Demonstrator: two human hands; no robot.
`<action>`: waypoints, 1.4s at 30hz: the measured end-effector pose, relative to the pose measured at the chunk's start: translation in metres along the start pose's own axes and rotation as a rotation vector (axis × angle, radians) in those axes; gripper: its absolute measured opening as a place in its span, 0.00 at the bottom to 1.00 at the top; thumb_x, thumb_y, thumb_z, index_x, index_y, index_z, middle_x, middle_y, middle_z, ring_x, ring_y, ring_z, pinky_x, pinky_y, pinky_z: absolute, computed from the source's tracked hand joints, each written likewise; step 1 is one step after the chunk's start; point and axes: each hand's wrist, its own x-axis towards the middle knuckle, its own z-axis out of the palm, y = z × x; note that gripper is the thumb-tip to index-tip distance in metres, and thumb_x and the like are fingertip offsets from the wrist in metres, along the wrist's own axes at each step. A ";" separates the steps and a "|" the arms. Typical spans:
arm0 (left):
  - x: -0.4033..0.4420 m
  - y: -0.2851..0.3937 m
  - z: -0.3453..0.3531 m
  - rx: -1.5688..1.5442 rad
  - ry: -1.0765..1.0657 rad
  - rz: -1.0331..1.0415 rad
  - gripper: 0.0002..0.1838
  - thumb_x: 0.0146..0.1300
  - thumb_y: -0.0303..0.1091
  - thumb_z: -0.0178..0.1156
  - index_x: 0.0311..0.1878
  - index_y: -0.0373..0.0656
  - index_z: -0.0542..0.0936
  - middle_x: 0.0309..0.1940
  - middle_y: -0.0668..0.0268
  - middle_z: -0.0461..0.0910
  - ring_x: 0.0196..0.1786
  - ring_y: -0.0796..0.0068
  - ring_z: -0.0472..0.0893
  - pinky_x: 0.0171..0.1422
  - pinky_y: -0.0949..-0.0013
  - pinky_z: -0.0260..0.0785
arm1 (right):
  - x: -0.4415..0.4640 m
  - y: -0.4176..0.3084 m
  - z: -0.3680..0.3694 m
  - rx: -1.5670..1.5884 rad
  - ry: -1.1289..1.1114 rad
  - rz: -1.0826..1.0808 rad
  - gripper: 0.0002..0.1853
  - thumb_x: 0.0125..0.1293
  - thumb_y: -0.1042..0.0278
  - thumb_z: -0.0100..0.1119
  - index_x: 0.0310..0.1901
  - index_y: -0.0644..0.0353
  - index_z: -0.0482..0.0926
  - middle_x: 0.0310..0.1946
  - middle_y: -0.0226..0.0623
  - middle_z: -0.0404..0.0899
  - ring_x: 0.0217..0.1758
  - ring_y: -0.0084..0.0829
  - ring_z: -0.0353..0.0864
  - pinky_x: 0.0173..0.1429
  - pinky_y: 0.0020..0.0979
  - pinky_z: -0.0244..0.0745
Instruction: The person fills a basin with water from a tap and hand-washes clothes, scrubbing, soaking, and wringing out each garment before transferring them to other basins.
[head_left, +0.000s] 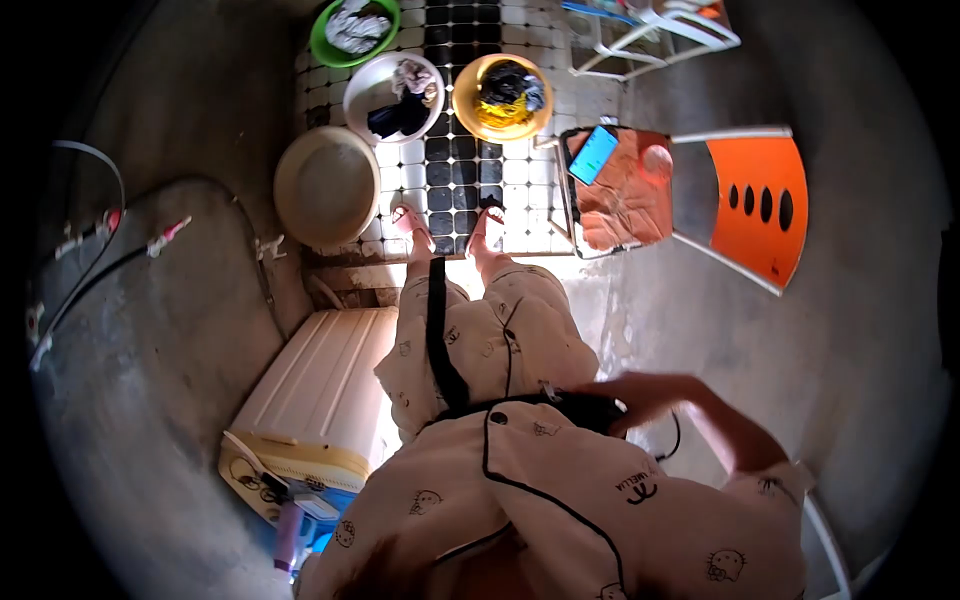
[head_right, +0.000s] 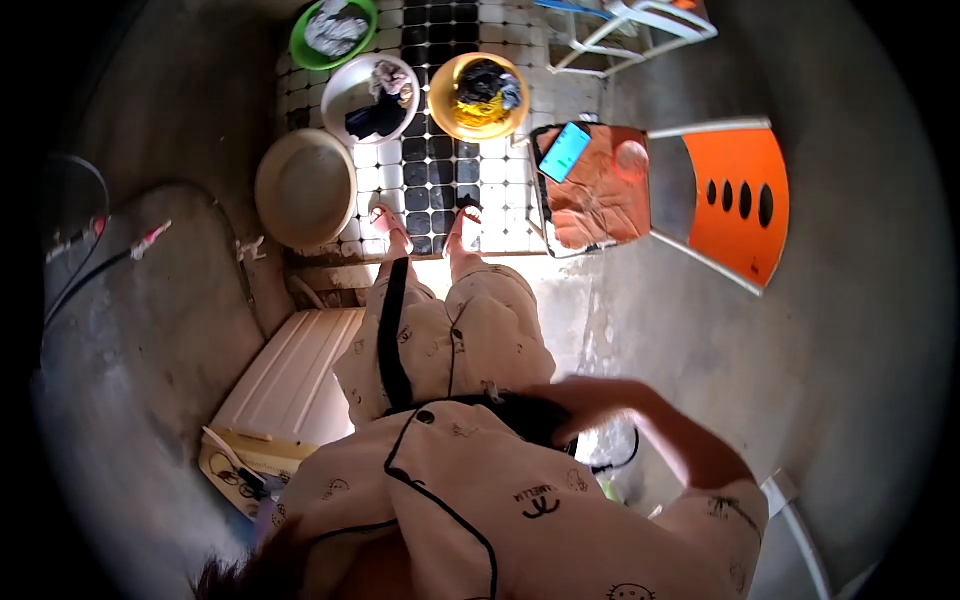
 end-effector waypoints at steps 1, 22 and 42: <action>-0.004 -0.010 0.006 -0.047 -0.083 -0.005 0.20 0.53 0.30 0.59 0.51 0.35 0.72 0.47 0.60 0.75 0.50 0.69 0.72 0.58 0.66 0.60 | -0.003 0.010 0.017 0.036 0.102 -0.024 0.43 0.42 0.64 0.67 0.62 0.58 0.57 0.49 0.47 0.72 0.51 0.39 0.72 0.54 0.35 0.66; 0.151 0.000 -0.232 -0.028 0.378 0.613 0.19 0.55 0.44 0.59 0.47 0.46 0.75 0.38 0.61 0.80 0.39 0.68 0.79 0.46 0.67 0.70 | 0.168 0.024 -0.109 -0.306 -0.367 0.371 0.29 0.48 0.48 0.64 0.50 0.53 0.72 0.41 0.35 0.78 0.48 0.35 0.75 0.54 0.35 0.66; 0.675 -0.211 -0.582 0.186 1.273 -0.298 0.42 0.51 0.50 0.60 0.64 0.40 0.55 0.67 0.45 0.41 0.68 0.44 0.44 0.68 0.47 0.40 | 0.881 0.229 -0.612 -1.004 1.113 0.594 0.35 0.61 0.61 0.49 0.64 0.69 0.46 0.52 0.74 0.58 0.46 0.58 0.71 0.47 0.50 0.70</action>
